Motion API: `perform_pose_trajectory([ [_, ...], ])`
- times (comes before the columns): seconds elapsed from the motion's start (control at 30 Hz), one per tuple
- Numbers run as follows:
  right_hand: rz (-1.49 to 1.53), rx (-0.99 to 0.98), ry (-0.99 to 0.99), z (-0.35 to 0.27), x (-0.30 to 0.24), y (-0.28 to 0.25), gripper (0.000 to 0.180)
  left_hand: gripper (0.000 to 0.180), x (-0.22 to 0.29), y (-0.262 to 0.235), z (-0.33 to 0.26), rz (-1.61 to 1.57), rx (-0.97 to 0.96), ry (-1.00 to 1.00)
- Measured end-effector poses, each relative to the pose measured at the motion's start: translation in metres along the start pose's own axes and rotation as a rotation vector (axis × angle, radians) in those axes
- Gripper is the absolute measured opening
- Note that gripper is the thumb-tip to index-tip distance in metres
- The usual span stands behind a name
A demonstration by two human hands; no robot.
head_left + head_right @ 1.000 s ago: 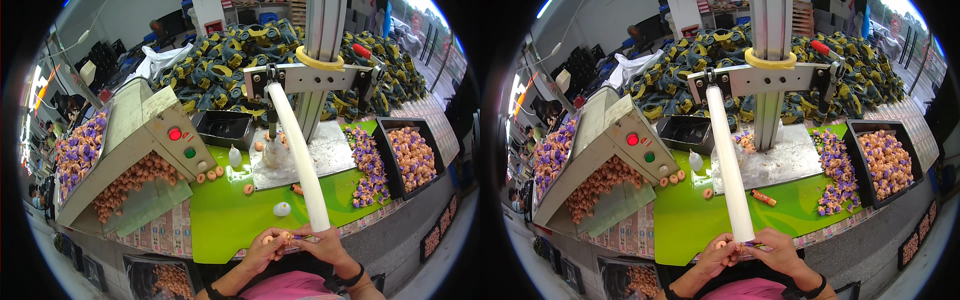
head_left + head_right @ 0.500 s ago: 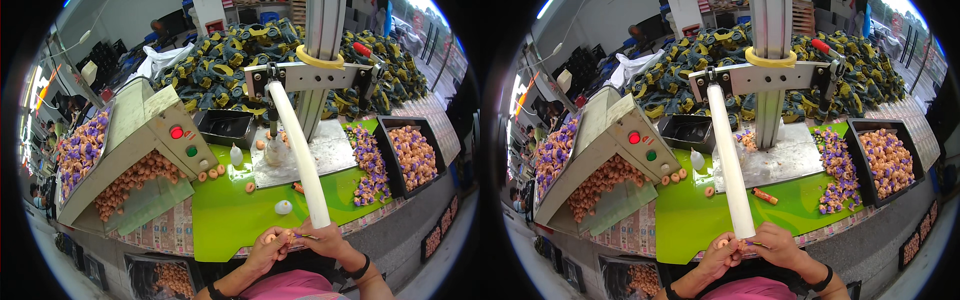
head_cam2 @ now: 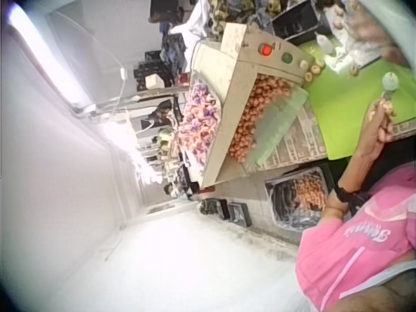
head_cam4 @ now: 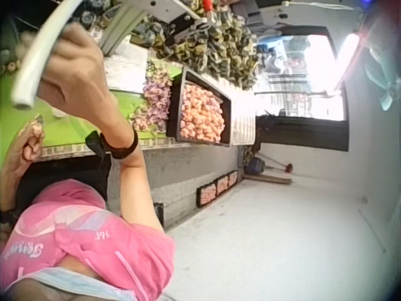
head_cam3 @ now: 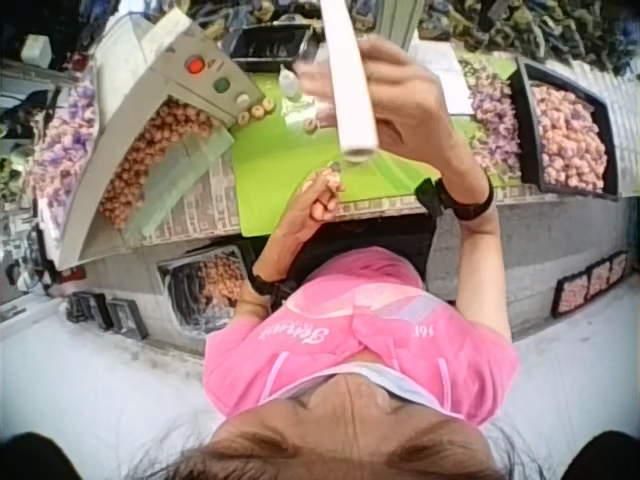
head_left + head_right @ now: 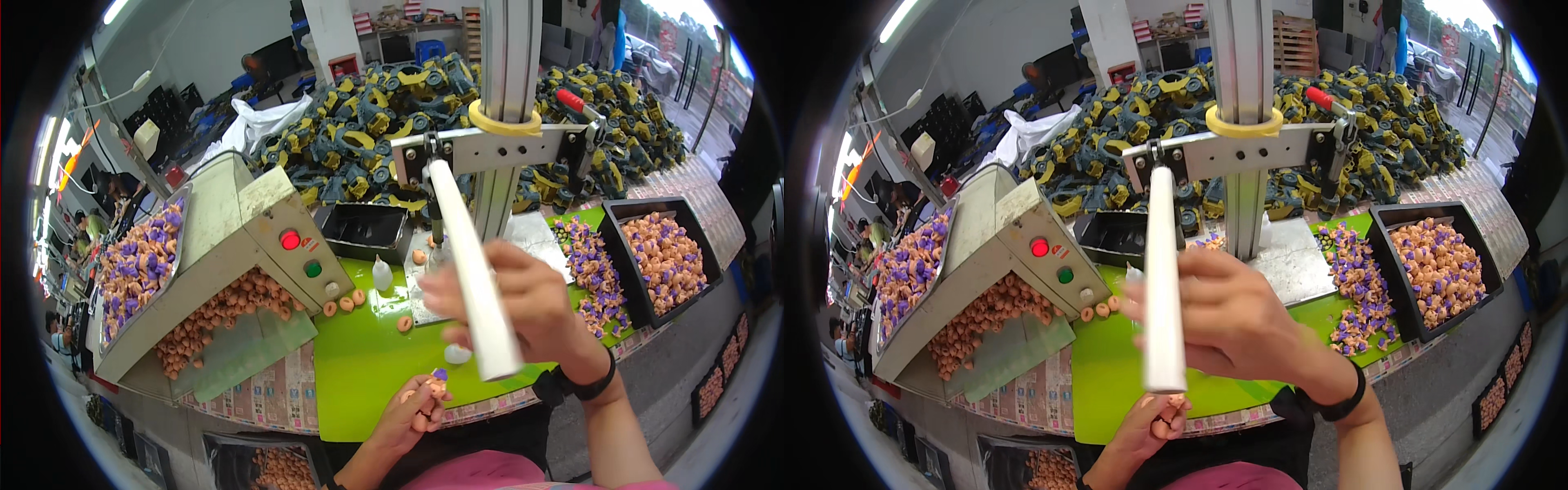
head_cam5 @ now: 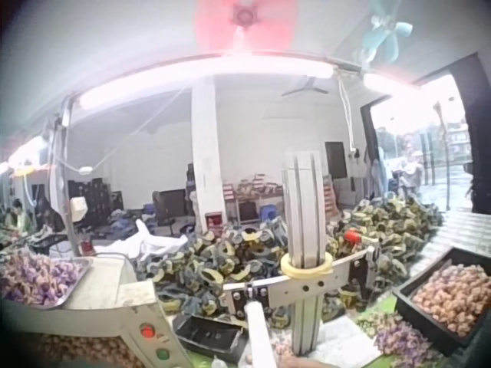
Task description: Gluing and pressing small plastic components together at a factory workstation.
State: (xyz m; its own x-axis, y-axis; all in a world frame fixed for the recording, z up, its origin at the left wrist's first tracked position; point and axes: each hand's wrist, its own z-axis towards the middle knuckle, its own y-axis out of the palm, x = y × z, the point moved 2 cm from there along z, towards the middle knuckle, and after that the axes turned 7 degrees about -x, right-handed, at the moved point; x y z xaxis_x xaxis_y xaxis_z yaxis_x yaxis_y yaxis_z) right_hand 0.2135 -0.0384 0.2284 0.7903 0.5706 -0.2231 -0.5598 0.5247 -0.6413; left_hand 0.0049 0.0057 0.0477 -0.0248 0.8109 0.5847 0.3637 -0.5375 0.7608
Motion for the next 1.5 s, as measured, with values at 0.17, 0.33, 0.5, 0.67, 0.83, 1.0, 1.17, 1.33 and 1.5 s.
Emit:
perform_pose_trajectory([
  [0.17,-0.041,0.309,-0.044,0.079,0.049,-0.032,0.043,0.028,0.008,-0.013,-0.008,-0.031,0.058,0.104],
  [0.33,-0.07,0.395,0.213,0.059,0.079,-0.017,0.042,0.024,0.021,-0.012,-0.009,-0.036,0.081,0.088],
  [0.5,-0.114,-0.032,0.805,-0.037,0.065,0.027,0.03,0.023,0.037,-0.036,-0.022,-0.04,0.153,0.142],
  [0.67,-0.214,-0.06,0.804,-0.101,0.103,0.099,0.022,0.023,0.049,-0.034,-0.004,0.026,0.186,0.184],
  [0.83,-0.121,0.037,0.626,-0.112,0.101,0.1,0.014,0.025,0.059,-0.023,0.021,0.114,0.189,0.168],
  [1.0,-0.436,0.473,0.761,-0.161,0.081,-0.006,0.014,0.029,0.08,-0.046,0.002,0.184,0.281,0.222],
  [1.17,-1.023,0.61,1.233,-0.289,0.062,-0.139,0.017,0.019,0.087,-0.045,0.022,0.262,0.332,0.135],
  [1.33,-1.082,0.493,1.073,-0.318,0.065,-0.159,0.022,0.031,0.096,-0.051,0.059,0.374,0.296,0.137],
  [1.5,-0.857,0.481,0.973,-0.254,0.043,-0.119,0.021,0.029,0.1,-0.037,0.107,0.415,0.289,0.185],
])
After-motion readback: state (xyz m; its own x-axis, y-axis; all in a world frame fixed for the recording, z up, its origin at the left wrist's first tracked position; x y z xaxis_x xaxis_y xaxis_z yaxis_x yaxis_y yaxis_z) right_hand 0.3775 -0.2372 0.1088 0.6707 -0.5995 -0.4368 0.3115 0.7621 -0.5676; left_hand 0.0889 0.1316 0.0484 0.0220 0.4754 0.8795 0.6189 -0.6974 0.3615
